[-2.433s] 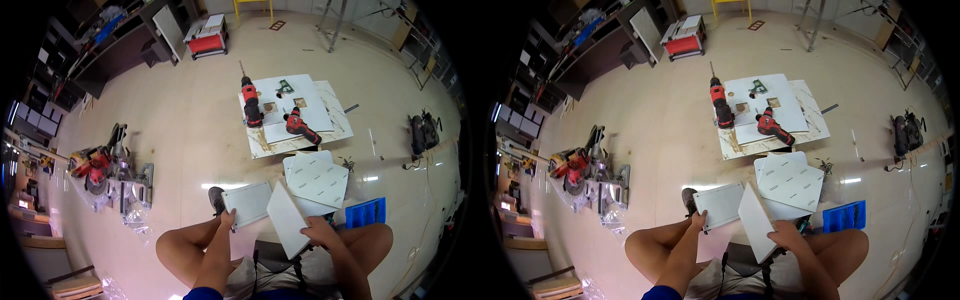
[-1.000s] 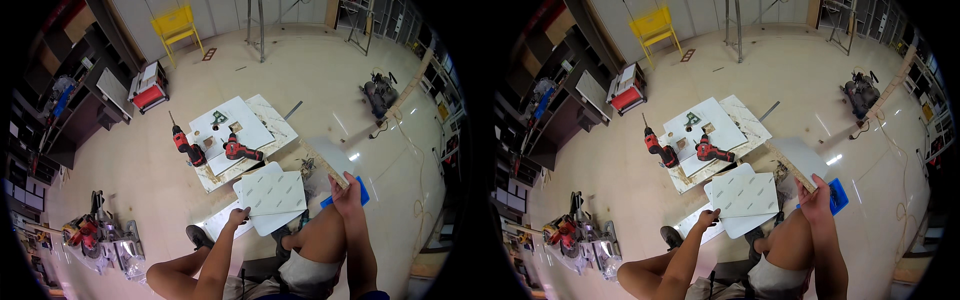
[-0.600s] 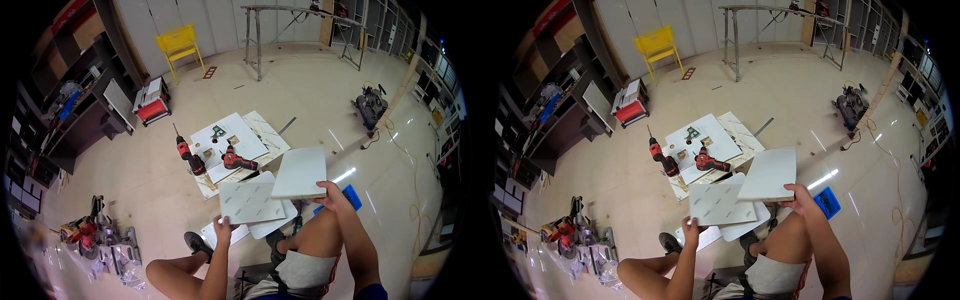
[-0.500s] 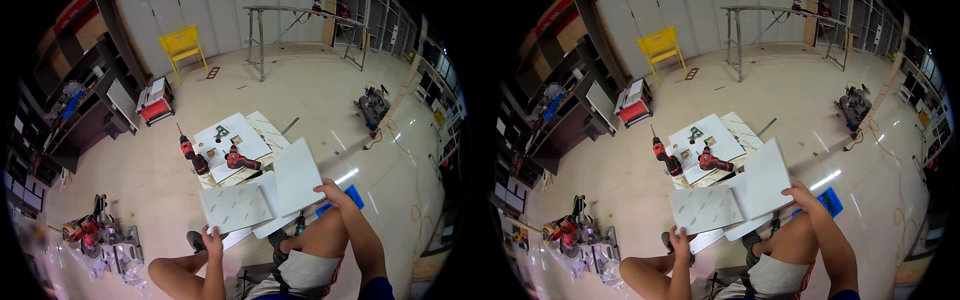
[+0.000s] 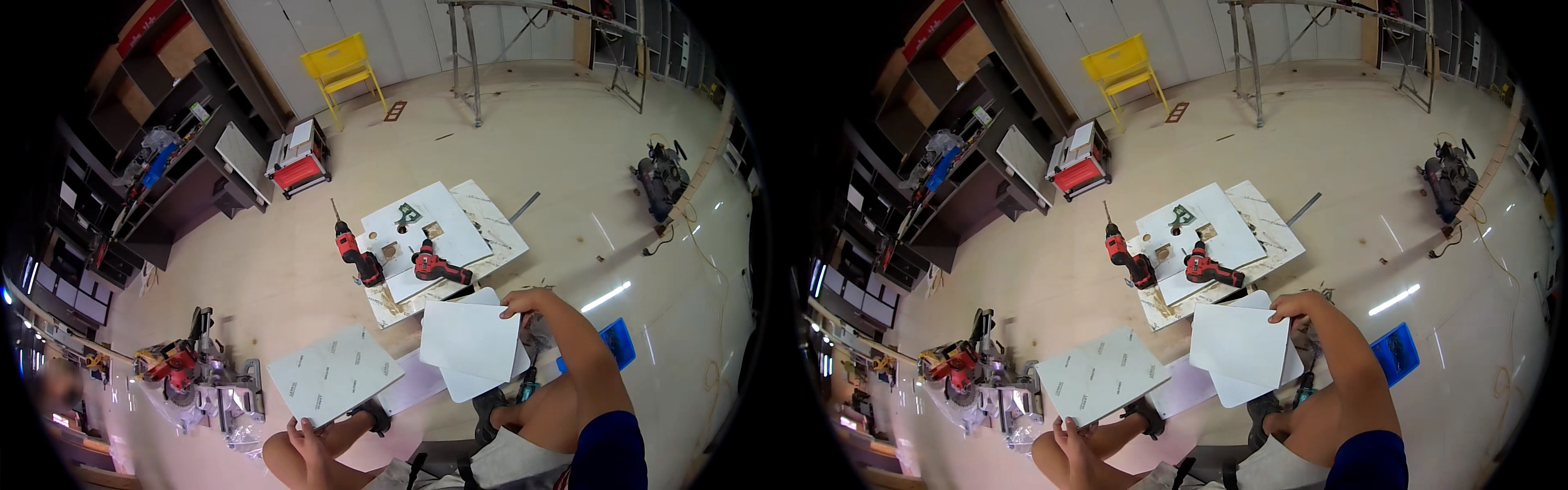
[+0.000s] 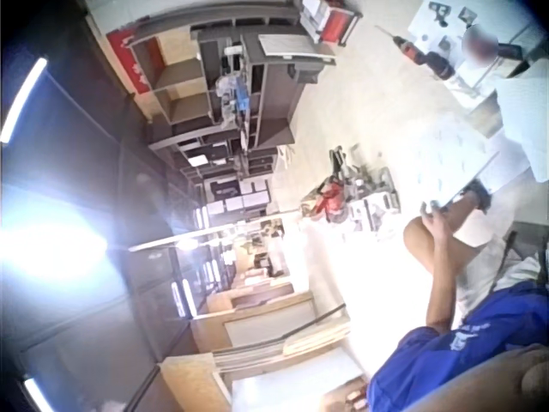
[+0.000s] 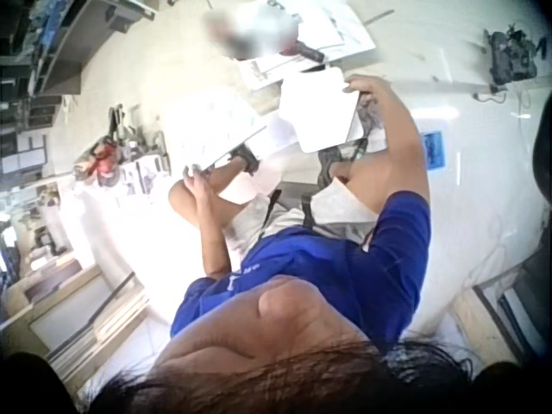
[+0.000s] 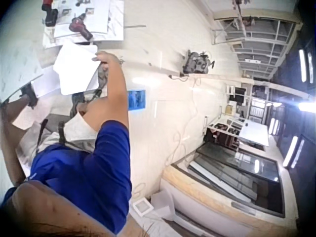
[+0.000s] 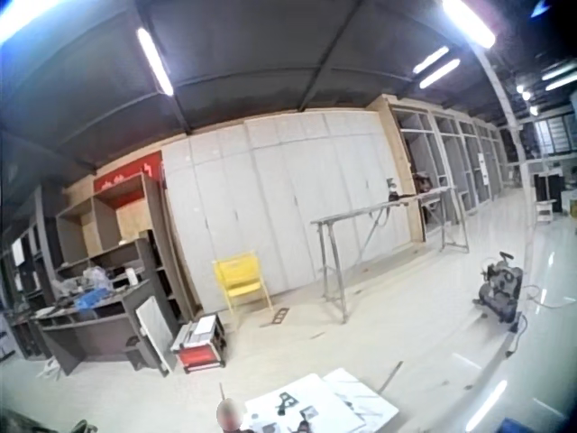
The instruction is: The person sits on the floor and assembles white rectangular panels using a cordless drill. They align panels, insert screws, and tighten them, then stack the finished units.
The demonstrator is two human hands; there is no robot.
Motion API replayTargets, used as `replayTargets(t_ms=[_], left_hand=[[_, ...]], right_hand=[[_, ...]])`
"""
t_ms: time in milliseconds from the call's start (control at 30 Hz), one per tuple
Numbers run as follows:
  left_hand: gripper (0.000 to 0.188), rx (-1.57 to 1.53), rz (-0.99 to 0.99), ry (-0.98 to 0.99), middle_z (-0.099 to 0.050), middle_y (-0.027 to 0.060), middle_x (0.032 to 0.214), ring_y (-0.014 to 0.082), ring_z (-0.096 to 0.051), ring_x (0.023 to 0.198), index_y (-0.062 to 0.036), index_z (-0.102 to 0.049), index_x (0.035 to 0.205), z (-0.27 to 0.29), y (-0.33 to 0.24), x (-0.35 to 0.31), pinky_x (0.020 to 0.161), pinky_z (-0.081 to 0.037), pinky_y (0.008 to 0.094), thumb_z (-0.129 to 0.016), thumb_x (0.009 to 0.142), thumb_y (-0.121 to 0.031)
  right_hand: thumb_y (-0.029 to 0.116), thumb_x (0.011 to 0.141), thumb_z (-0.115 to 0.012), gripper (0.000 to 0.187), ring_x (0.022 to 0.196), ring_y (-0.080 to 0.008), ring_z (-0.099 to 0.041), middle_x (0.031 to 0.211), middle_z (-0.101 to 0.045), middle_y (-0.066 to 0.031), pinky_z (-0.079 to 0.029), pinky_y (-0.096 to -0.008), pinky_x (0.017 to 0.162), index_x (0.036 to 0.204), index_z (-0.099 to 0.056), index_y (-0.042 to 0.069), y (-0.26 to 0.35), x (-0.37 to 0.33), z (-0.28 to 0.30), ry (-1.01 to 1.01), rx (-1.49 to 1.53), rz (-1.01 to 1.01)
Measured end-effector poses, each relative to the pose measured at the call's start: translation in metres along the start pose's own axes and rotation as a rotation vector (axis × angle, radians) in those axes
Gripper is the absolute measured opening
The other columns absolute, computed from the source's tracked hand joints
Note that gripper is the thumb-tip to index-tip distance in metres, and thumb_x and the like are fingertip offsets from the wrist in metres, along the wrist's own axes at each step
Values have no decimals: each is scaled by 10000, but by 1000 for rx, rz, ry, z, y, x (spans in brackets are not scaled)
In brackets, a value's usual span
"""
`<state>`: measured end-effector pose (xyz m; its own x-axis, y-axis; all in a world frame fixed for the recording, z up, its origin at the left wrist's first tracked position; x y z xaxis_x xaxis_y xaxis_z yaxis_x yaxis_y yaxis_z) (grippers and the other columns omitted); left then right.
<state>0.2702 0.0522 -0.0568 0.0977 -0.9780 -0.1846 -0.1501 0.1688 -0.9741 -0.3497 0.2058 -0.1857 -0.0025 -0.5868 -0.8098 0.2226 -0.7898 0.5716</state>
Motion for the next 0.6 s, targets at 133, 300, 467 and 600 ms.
replayTargets(t_ms=[133, 300, 467, 600], left_hand=[[400, 10, 86, 63, -608, 191, 1047, 276, -665, 845, -12, -343, 1306, -11, 28, -3, 682, -633, 455, -527, 994, -182], [432, 43, 162, 171, -617, 196, 1042, 295, -669, 893, -6, -340, 1297, -68, 63, -14, 688, -639, 466, -560, 980, -200], [397, 21, 208, 240, -593, 212, 1122, 345, -664, 965, -32, -351, 1283, -118, 86, -18, 728, -630, 500, -552, 988, -204], [356, -95, 292, 258, -594, 191, 1156, 343, -658, 1001, -55, -384, 1274, -138, 118, -10, 800, -607, 509, -545, 993, -205]], right_hand=[[296, 887, -680, 503, 878, -252, -692, 1123, -658, -134, -610, -390, 728, 1300, -558, 36, -2, 23, 15, 86, -107, -127], [379, 828, -722, 510, 804, -253, -691, 1079, -676, -143, -582, -388, 680, 1228, -619, 79, 13, 52, 62, -93, -467, -97], [191, 743, -677, 348, 890, -351, -656, 1015, -683, -183, -535, -442, 763, 1078, -679, 97, 33, 75, 110, -561, -666, 226], [215, 783, -678, 414, 1190, -374, -531, 1275, -553, -229, -462, -458, 972, 1169, -638, 70, 52, 84, 35, -551, -726, 503]])
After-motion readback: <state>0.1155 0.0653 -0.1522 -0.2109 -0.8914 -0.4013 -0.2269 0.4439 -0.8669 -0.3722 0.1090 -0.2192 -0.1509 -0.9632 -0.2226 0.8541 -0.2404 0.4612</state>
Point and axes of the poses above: each hand's wrist, its own x-axis towards the middle knuckle, its own z-axis out of the back of the hand, y = z × x, the point moved 10 cm from there along x, towards the middle knuckle
